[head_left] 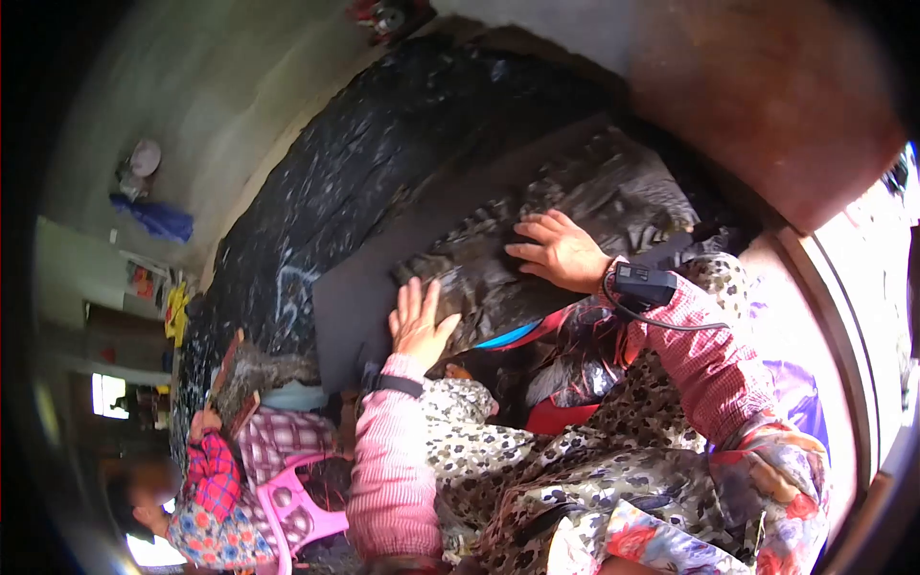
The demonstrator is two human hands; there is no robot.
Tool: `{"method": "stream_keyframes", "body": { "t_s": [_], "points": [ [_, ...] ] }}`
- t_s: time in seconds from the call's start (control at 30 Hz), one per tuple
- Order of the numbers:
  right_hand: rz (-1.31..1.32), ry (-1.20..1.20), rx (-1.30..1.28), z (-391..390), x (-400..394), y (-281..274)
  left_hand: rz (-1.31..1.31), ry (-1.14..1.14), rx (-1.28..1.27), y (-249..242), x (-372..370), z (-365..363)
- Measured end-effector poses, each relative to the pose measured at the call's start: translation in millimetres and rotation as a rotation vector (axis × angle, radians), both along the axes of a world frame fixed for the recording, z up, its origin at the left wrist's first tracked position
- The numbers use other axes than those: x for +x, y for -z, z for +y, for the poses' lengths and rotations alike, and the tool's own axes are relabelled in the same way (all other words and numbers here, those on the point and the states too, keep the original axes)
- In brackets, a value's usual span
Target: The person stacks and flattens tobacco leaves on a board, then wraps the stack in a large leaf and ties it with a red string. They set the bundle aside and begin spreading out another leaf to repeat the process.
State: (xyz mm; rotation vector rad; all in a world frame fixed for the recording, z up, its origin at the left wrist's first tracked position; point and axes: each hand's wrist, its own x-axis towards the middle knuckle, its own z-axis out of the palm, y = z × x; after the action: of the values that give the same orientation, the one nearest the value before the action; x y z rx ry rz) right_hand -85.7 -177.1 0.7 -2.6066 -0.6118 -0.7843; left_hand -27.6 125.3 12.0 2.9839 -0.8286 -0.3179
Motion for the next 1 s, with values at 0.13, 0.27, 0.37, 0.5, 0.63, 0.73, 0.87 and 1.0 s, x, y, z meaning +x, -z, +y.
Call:
{"method": "stream_keyframes", "body": {
  "t_s": [0.13,0.27,0.37,0.5,0.63,0.73,0.87,1.0],
  "points": [
    [-0.078,0.397,0.206,-77.5,-20.1,-46.4,-0.025,0.024,-0.279,-18.0,-13.8,-32.5],
    [0.273,1.061,0.287,-191.6,-36.7,8.5,0.026,0.177,-0.405,-13.4,-31.3,-91.9],
    [0.916,0.870,0.790,-206.0,-55.9,4.3,0.065,0.203,-0.251,3.3,-28.7,-115.7],
    [0.510,0.657,1.034,-199.0,-56.0,23.5,0.036,0.225,-0.227,11.7,-28.9,-115.1],
    [0.498,0.490,1.340,-195.4,-44.9,3.8,0.073,0.194,-0.350,1.9,-22.0,-121.0],
    [0.414,0.539,1.238,-175.1,-39.8,-24.5,0.008,0.232,-0.476,3.4,-15.8,-138.5],
    [0.681,0.870,0.807,-190.6,-42.3,-3.5,0.133,0.262,-0.315,5.7,-17.1,-157.6],
    [0.596,0.749,1.146,-176.9,-41.1,5.5,0.127,0.268,-0.337,9.7,-18.3,-151.5]
  ]
}}
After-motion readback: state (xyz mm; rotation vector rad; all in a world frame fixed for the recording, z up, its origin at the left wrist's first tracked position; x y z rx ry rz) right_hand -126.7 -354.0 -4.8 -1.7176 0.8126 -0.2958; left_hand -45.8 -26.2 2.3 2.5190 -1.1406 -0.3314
